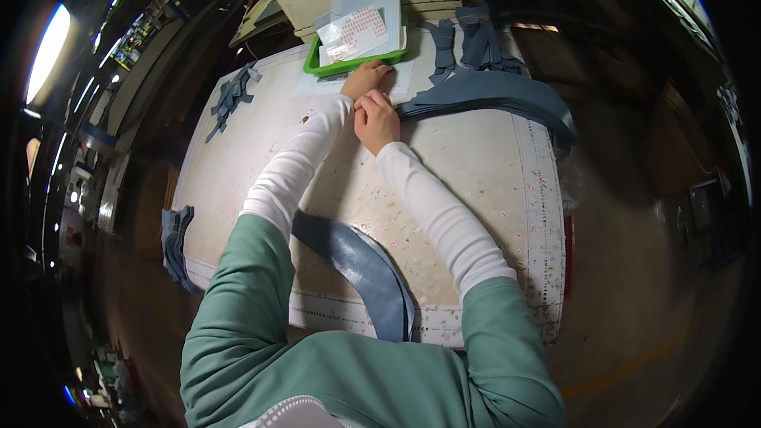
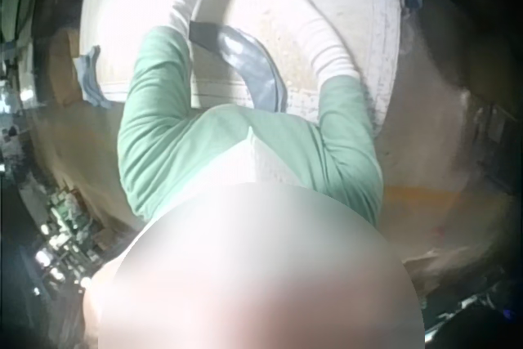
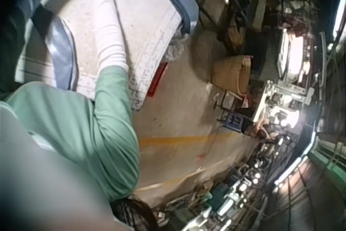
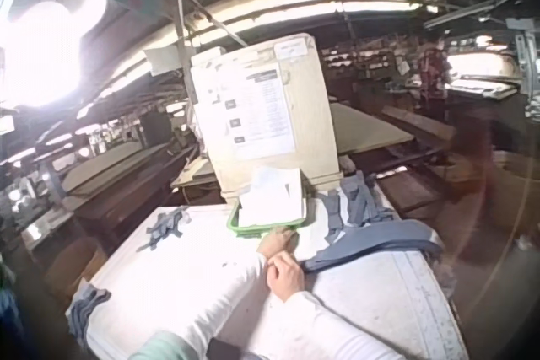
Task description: The person sorts and stacks gray fabric pieces on a white worktable. They repeatedly pick up individual pieces, align them, and place them into neat piles. A coworker briefly assists by holding a board with additional pieces.
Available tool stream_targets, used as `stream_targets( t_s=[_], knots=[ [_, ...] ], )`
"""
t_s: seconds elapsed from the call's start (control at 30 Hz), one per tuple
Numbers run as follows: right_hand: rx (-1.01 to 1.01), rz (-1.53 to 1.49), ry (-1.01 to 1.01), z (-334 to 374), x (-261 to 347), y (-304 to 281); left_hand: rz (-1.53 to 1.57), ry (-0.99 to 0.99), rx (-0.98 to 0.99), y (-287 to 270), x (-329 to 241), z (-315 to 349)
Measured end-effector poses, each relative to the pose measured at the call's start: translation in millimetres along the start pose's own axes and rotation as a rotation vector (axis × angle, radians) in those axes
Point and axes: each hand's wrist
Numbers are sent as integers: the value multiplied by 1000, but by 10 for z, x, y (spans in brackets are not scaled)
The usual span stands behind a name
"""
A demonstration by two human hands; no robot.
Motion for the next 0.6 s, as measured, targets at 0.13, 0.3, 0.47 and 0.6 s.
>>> stream_targets(
  t_s=[0.13, 0.3, 0.47, 0.6],
  knots=[
    [-7, -6, 3, -20, -43, 2, 152, -354, 170, -53, 65, 26],
    [94, -2, -13, -8, -55, 2, 380, -153, 270, -648, 425, 581],
    [604, 245, -26, 81, 7, -7, 189, -235, 544, -1279, 502, 1691],
    [751, 346, -174, 132, 84, 34, 266, -418, 426, -1222, 295, 2447]
  ],
)
Point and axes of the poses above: each hand's wrist, its own z-axis away from the middle knuckle, its own y-axis out of the palm, x = y × z, and after that the axes turned 13 degrees about x, right-handed
